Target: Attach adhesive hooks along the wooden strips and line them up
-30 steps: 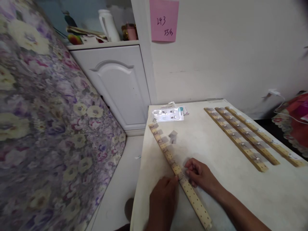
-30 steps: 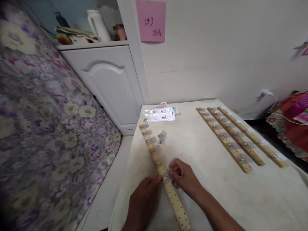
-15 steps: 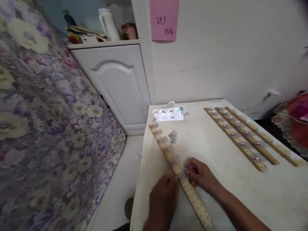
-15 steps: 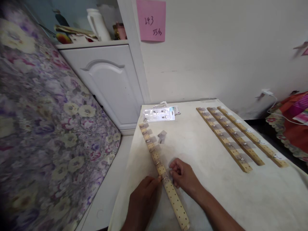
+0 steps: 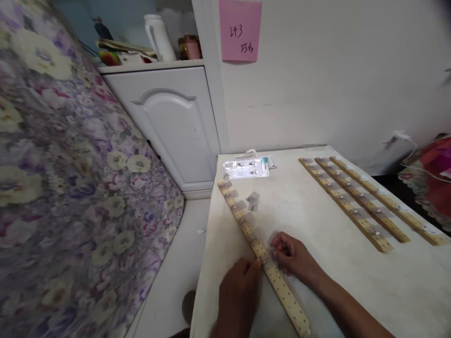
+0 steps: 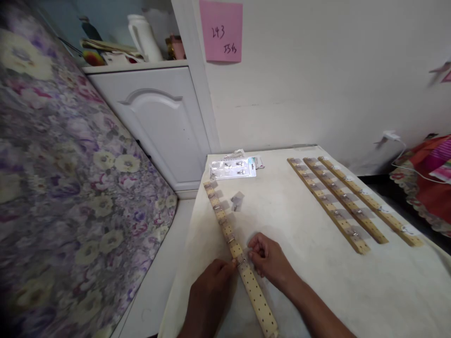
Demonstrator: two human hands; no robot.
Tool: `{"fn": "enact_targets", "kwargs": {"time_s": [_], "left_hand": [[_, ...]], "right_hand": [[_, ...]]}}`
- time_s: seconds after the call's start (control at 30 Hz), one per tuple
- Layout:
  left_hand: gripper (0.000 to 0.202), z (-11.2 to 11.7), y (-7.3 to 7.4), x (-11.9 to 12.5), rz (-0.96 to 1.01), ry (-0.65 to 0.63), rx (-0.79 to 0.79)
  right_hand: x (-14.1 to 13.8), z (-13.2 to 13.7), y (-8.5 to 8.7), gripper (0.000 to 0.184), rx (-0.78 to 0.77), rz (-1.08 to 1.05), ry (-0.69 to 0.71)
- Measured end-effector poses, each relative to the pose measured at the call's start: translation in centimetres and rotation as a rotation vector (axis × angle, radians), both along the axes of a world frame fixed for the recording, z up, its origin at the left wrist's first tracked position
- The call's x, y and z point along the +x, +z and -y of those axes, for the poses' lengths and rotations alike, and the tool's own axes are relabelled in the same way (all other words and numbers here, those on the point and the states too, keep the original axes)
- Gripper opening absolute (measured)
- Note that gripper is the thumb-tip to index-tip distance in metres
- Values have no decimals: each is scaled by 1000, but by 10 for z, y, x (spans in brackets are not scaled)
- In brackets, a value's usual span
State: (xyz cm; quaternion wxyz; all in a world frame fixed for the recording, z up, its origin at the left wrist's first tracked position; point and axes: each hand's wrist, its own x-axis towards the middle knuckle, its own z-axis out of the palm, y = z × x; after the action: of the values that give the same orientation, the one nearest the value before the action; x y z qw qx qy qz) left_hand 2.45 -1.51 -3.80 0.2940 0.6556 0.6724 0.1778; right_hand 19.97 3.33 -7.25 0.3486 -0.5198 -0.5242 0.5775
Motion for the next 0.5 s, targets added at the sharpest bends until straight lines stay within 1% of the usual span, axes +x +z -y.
{"fn": "enact_targets", "kwargs": {"time_s": [0.1,0.2,0.3,0.4,0.5], "left_hand": [[33,-1,-4,0,-53,-59,31],[29,0,-7,-1,-157,-140,102],[32,0,-8,-2,-279,-207,165],[32,0,-9,-4,-322,-229,187],[32,1,-10,-5,-301,-228,214]], "right_hand": [[0,0,-1,9,14,18,0],[0,0,0,8,22,31,-2],[-1,2,2,6,93,76,-11],[0,3,4,4,170,140,-8],[2,3,6,3,241,197,-12]]}}
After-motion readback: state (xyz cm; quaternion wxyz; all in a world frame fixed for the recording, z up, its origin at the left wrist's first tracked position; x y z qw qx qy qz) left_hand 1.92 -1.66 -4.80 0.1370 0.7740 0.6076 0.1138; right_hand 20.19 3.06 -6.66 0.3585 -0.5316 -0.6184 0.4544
